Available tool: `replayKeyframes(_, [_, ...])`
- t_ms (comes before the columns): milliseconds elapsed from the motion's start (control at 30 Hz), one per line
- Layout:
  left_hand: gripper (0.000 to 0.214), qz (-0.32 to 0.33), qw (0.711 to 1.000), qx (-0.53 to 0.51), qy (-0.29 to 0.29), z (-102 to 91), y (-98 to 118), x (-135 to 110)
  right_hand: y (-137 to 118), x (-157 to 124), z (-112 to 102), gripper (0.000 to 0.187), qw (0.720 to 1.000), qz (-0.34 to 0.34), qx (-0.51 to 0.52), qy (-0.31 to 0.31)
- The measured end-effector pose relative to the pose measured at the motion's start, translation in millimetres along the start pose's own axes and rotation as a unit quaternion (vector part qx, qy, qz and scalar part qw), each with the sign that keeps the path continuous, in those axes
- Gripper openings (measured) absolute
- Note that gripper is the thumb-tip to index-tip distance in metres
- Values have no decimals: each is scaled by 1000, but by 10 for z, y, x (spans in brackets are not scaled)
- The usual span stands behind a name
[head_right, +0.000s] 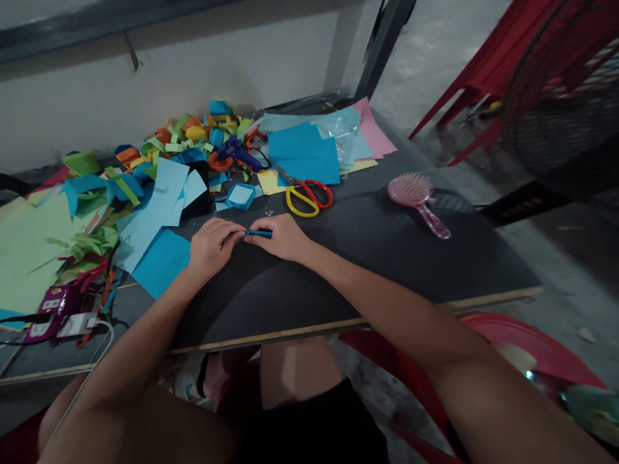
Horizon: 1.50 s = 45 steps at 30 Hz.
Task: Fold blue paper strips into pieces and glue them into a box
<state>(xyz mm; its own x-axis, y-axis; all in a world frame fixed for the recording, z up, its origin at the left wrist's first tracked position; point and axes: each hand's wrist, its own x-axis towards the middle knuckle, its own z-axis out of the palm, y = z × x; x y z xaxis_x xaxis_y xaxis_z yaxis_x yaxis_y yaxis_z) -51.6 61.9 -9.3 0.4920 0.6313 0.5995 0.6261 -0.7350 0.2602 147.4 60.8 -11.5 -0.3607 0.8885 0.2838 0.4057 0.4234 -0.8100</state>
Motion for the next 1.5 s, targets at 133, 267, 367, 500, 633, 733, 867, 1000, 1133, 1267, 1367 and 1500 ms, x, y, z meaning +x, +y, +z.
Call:
replayKeyframes(133, [19,0,1000,-3,3,8,9,0,-22,-6,-6,16,1000,9,8,-19])
replayKeyframes(267, [19,6,1000,-4,5,9,11,-3,-26,-5,-16,19,999,13,16,-32])
replayKeyframes(367, [17,13,1000,-3,12,8,18,-7,-27,0,-15,19,999,14,20,-41])
replayKeyframes(500, [16,14,1000,-5,6,-1,29,-14,-27,9,1,21,998,14,30,-50])
replayKeyframes(633, [16,1,1000,-2,7,-26,27,-15,3,17,12,22,999,2,20,-45])
replayKeyframes(733, [17,-10,1000,1,1,-40,27,-21,26,17,8,21,998,-38,-18,-39])
replayKeyframes(867, [18,-24,999,0,-21,-20,23,-48,26,4,3,25,997,-51,-26,-45])
replayKeyframes(1000, [17,-42,999,-16,-29,11,13,-67,21,-10,12,30,998,-29,15,-45])
replayKeyframes(1133, [14,-87,994,-51,-38,-14,32,-43,14,-14,36,30,998,-20,43,-41])
replayKeyframes(1267, [12,-152,984,-91,-33,-56,52,-7,6,0,58,27,997,9,66,-34])
replayKeyframes(1367, [11,-163,981,-102,-22,-51,40,-4,6,20,63,21,996,34,66,-41])
replayKeyframes(1500, [11,-164,980,-113,-17,-35,34,-15,7,40,58,16,996,43,65,-52])
